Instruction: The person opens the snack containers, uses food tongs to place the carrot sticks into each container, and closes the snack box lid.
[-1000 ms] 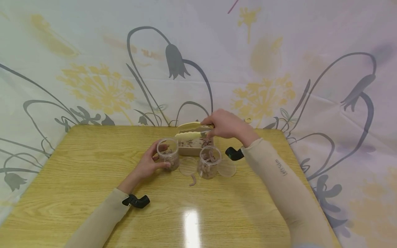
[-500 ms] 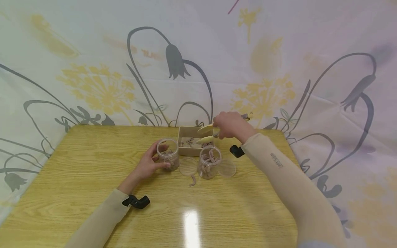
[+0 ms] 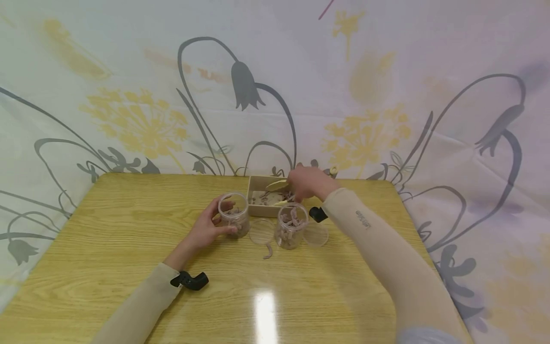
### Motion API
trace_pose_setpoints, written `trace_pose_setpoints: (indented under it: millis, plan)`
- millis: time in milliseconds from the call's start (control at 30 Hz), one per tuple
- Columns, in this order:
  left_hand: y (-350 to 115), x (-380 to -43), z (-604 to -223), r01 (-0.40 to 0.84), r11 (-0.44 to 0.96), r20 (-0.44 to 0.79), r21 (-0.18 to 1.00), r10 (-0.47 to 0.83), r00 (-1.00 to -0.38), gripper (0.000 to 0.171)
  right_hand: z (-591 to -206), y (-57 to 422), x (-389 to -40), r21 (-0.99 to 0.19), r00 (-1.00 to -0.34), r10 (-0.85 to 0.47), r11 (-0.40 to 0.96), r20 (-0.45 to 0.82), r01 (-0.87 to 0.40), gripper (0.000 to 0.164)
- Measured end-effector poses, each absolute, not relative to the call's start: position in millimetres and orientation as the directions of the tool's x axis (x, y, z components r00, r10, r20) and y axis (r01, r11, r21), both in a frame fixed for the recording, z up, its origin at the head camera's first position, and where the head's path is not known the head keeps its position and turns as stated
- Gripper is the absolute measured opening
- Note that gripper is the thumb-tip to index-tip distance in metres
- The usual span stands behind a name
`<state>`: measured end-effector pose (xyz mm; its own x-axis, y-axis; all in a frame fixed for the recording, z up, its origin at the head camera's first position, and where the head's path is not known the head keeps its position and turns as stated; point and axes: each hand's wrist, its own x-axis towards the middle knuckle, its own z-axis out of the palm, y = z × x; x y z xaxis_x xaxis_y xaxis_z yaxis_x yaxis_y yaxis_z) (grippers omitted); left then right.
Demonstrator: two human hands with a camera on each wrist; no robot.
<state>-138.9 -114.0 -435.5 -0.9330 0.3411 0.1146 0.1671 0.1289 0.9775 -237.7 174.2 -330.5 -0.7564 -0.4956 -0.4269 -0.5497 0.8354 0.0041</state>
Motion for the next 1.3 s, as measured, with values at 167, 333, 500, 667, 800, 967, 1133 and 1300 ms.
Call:
trace_pose_setpoints:
  millis: [167, 333, 500, 667, 800, 967, 1133, 1300]
  plan:
    - [-115, -141, -439, 0.170, 0.143, 0.113, 0.975, 0.339, -0.934, 0.084, -336, 174, -243, -0.033, -0.742, -0.500, 0.838, -0.446, -0.545, 0.057]
    - [-117, -151, -459, 0.175, 0.144, 0.120, 0.974, 0.327, -0.937, 0.087, -337, 176, -244, -0.077, -0.745, -0.528, 0.833, -0.407, -0.549, 0.050]
    - [-119, -155, -468, 0.175, 0.143, 0.121, 0.974, 0.324, -0.938, 0.087, -339, 176, -245, -0.082, -0.755, -0.536, 0.832, -0.378, -0.549, 0.048]
    - [-120, -155, -471, 0.184, 0.142, 0.130, 0.973, 0.326, -0.936, 0.086, -339, 174, -247, -0.089, -0.749, -0.531, 0.834, -0.397, -0.544, 0.055]
    - [-121, -154, -473, 0.197, 0.143, 0.142, 0.970, 0.323, -0.936, 0.086, -338, 170, -250, -0.098, -0.728, -0.538, 0.827, -0.425, -0.553, 0.059]
    - [-121, -154, -475, 0.198, 0.136, 0.143, 0.971, 0.333, -0.932, 0.084, -335, 164, -255, -0.101, -0.714, -0.537, 0.825, -0.449, -0.557, 0.063]
    - [-120, -152, -473, 0.188, 0.136, 0.135, 0.973, 0.325, -0.936, 0.084, -334, 154, -256, -0.067, -0.703, -0.536, 0.815, -0.467, -0.576, 0.061]
    - [-118, -153, -471, 0.188, 0.133, 0.135, 0.973, 0.330, -0.934, 0.085, -336, 152, -257, -0.059, -0.707, -0.533, 0.815, -0.465, -0.576, 0.052]
